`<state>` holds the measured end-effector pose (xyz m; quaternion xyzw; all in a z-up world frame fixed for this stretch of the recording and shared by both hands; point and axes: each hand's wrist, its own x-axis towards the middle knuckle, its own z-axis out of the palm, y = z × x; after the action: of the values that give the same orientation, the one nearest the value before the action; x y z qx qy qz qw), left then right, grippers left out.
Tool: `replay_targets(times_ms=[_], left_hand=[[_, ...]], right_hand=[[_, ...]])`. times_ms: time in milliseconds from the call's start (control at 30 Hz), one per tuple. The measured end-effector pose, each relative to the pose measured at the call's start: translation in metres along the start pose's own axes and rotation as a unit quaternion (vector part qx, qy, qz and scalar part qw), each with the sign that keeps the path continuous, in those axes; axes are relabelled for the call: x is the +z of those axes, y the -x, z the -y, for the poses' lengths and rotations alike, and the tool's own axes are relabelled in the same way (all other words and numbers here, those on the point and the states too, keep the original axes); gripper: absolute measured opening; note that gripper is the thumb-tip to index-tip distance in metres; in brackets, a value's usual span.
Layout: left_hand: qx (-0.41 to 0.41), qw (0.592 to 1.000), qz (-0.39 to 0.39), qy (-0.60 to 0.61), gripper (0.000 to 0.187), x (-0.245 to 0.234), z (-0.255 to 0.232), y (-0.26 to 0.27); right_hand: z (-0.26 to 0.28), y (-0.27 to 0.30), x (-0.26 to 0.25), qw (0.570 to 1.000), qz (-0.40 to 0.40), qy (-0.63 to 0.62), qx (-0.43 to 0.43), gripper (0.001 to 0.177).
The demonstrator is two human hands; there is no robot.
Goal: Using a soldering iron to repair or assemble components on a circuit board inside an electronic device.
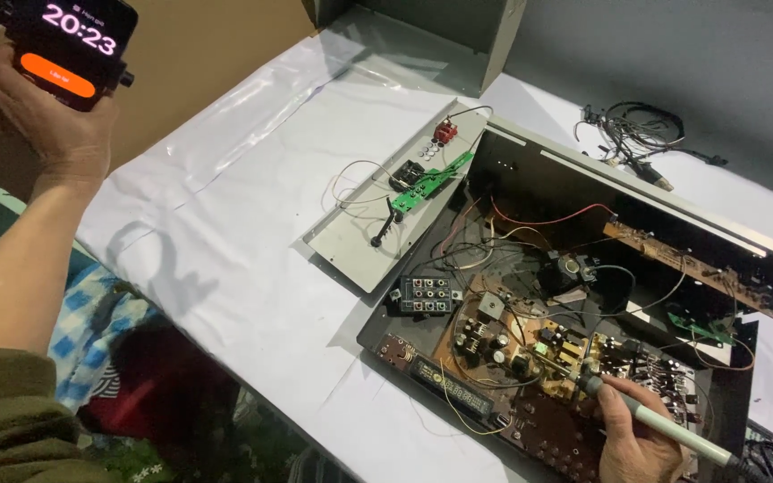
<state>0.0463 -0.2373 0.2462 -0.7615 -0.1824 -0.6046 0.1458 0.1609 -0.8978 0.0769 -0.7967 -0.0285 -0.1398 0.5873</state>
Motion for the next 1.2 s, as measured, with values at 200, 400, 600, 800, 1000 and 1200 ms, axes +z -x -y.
replay_targets(times_ms=[200,400,600,800,1000,1200], left_hand=[[-0.031,0.995,0.053,-0.073,0.089,-0.006,-0.001,0.005],[-0.030,0.999,0.018,0.017,0.089,0.011,0.012,0.018],[-0.014,0.997,0.045,-0.064,0.083,0.006,0.014,0.023],[-0.021,0.995,0.052,-0.077,0.081,0.011,0.019,0.033],[-0.119,0.964,0.186,-0.149,0.092,0.035,0.055,0.072],[-0.233,0.905,0.311,-0.175,0.088,0.043,0.087,0.120]], right_hand=[[0.008,0.001,0.000,1.000,-0.008,0.026,0.001,0.008],[0.009,0.003,0.002,1.000,-0.007,0.002,0.006,0.010],[0.012,0.002,0.001,1.000,-0.003,0.022,0.018,0.010],[0.003,0.001,0.001,1.000,-0.005,-0.015,-0.006,0.008],[0.007,0.002,-0.001,1.000,-0.008,0.023,0.005,0.011],[0.009,0.003,0.001,1.000,-0.005,-0.010,0.012,0.011]])
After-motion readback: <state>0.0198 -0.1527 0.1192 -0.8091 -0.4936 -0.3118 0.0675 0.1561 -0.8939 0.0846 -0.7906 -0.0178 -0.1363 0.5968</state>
